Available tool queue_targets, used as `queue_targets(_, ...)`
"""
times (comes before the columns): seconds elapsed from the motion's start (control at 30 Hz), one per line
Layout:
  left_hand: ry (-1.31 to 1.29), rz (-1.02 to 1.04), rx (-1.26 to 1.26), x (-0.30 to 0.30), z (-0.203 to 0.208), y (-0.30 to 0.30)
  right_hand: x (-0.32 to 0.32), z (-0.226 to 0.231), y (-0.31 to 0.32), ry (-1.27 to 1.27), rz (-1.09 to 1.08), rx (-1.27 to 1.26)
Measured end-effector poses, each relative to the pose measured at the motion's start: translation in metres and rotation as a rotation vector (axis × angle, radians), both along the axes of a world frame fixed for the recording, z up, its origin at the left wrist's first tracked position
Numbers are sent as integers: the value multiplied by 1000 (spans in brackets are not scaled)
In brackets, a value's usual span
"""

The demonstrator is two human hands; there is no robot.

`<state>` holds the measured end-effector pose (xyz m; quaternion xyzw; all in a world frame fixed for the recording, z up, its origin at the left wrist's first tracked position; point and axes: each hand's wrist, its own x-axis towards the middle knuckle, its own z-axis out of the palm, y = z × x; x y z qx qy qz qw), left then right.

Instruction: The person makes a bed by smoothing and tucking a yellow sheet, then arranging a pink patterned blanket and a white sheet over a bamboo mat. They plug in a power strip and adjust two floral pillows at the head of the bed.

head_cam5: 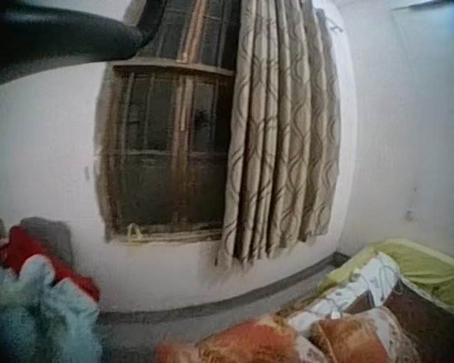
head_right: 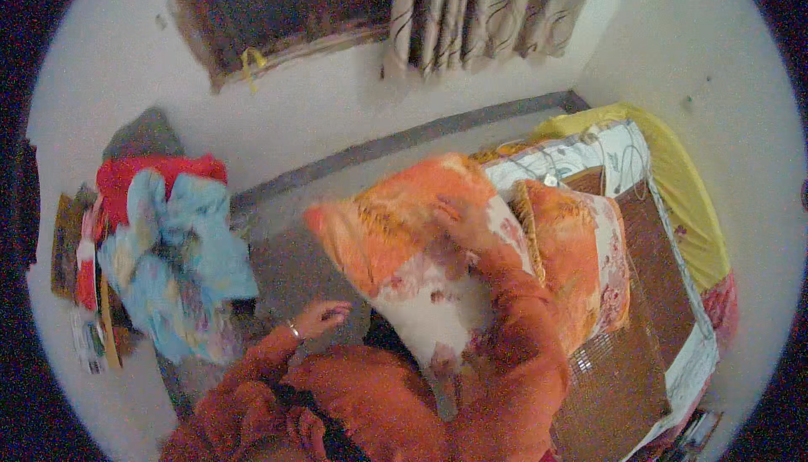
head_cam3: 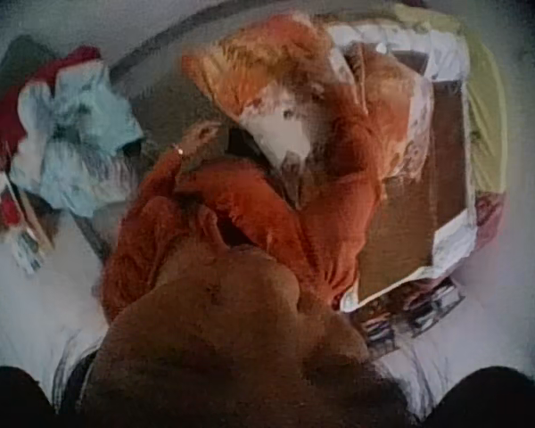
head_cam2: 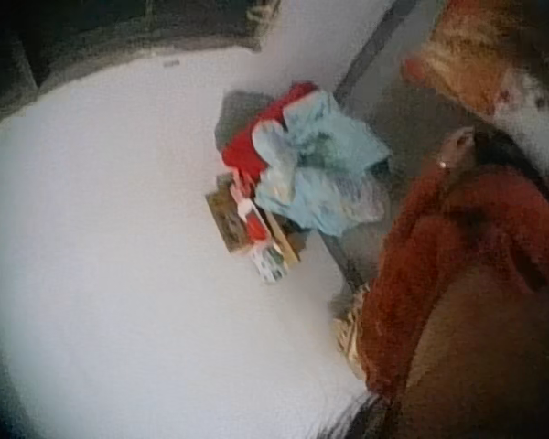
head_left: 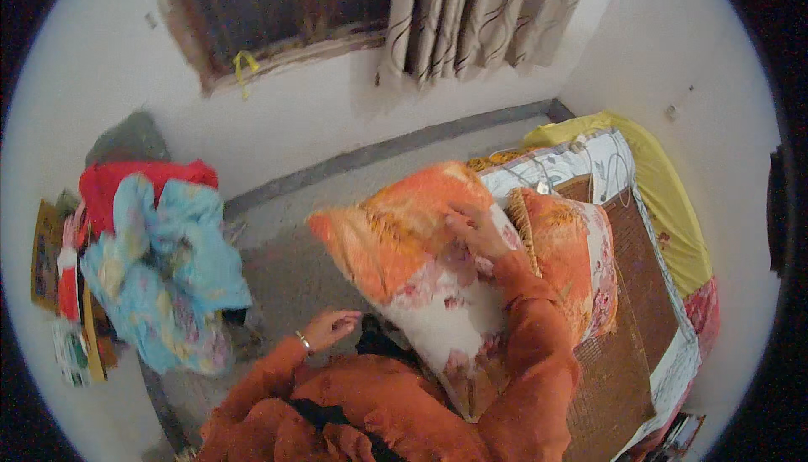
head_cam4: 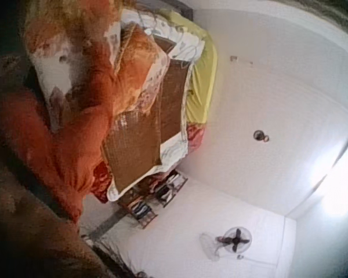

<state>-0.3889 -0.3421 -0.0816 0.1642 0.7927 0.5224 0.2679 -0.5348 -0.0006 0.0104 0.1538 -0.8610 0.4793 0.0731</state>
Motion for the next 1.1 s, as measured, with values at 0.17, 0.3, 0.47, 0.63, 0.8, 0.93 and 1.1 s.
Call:
queue_targets(0.17,-66,-171,-187,-82,32,-12,-75,-85,-17,-31,-66,568)
queue_targets(0.3,-18,-295,-34,-135,0,-51,-120,-79,-54,-58,73,711)
queue_targets(0.47,-60,-459,-208,-233,-23,-98,-174,-95,-47,-213,48,646)
queue_targets(0.63,-173,-111,-26,-322,-35,-151,-196,-124,-45,-86,-117,450)
queue_targets(0.8,-261,-92,-78,-395,-48,-183,-208,-101,-64,-156,-187,398)
queue_targets(0.93,-335,-176,-130,-458,-36,-151,-219,-120,-58,-116,-330,459)
queue_targets(1.1,-216,-348,-157,-507,-60,-97,-231,-124,-49,-103,-350,409)
